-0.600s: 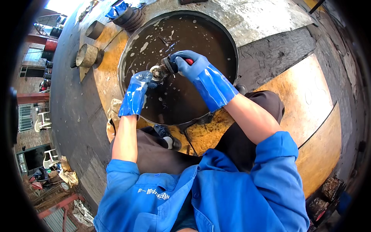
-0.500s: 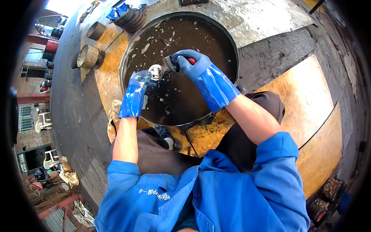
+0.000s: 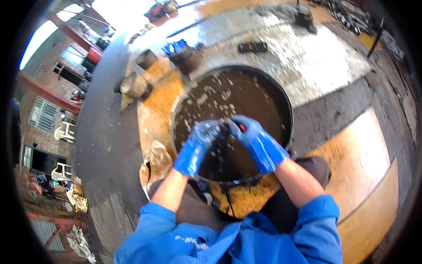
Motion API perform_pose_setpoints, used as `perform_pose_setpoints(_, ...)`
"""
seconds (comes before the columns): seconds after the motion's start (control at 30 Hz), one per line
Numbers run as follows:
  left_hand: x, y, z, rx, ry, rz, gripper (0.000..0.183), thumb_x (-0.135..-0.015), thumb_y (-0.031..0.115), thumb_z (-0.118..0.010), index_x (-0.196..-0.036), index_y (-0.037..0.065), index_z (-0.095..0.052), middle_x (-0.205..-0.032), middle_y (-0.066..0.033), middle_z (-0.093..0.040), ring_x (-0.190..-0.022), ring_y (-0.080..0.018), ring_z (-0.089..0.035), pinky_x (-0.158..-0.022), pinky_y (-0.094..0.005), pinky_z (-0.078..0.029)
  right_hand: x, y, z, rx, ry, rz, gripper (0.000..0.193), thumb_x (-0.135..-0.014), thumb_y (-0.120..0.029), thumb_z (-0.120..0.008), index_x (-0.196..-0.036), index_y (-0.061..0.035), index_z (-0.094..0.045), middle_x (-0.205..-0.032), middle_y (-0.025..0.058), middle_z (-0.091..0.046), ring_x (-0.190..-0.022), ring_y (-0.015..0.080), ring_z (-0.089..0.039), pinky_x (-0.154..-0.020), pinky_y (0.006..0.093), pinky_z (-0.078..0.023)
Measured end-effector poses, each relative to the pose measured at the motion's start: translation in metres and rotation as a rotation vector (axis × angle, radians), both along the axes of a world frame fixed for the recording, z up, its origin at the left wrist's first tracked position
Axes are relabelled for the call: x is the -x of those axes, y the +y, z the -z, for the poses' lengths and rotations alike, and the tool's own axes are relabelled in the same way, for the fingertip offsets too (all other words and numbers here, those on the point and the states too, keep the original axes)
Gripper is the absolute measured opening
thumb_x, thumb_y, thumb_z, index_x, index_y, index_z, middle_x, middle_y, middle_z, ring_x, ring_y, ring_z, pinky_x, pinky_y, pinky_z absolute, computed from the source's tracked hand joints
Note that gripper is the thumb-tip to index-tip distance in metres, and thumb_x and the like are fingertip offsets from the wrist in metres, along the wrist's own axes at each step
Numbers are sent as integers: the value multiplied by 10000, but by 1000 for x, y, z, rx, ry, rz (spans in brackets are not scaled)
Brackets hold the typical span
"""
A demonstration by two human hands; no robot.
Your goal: The person cleans metal components in a circular container of liquid using a brush. They dip the parts into the fluid, scrub the surfaces, and then set them aside.
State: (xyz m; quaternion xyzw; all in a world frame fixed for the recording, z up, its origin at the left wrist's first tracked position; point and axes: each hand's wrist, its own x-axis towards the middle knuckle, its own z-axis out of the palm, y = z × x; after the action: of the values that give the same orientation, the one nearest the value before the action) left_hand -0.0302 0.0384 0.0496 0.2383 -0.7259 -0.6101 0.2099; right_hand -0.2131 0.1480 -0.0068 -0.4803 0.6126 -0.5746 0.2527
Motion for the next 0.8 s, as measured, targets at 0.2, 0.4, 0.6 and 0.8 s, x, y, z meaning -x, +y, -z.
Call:
perform_pose_setpoints(0.2, 4, -15, 43, 97, 131, 126, 264, -1044, 109, -635, -1275, 0, -699, -1131, -72, -753, -1043, -151, -685, -941, -321, -555, 1, 0, 2, 50, 156, 43, 173, -927, -105, -714, -1091, -66, -755, -952, 156, -750, -859, 277, -739, -794, 372, -581)
perform_pose_setpoints(0.4, 5, -11, 60, 543, 97, -168, 183, -920, 71, -710, -1093, 71, -769, -1094, -172, -762, -1009, -314, -740, -897, -381, -585, -5, 1, -15, 195, 359, 60, 157, -899, -64, -708, -1048, -70, -756, -992, 165, -749, -907, 353, -738, -809, 409, -589)
perform_pose_setpoints(0.6, 1, -17, 37, 1165, 32, -290, 221, -743, 69, -773, -957, 125, -763, -1236, -158, -735, -1149, -403, -682, -1021, -550, -499, -3, 0, -12, 213, 275, 106, 181, -909, -37, -704, -1077, -64, -764, -985, 159, -758, -888, 322, -748, -799, 381, -588)
perform_pose_setpoints(0.8, -5, -38, 56, 1269, -76, -329, 128, -769, 134, -740, -891, 149, -777, -1268, -138, -716, -1222, -389, -633, -1088, -597, -431, 7, -3, -9, 215, 228, 145, 176, -916, -19, -703, -1077, -52, -767, -944, 150, -753, -837, 271, -747, -788, 351, -581)
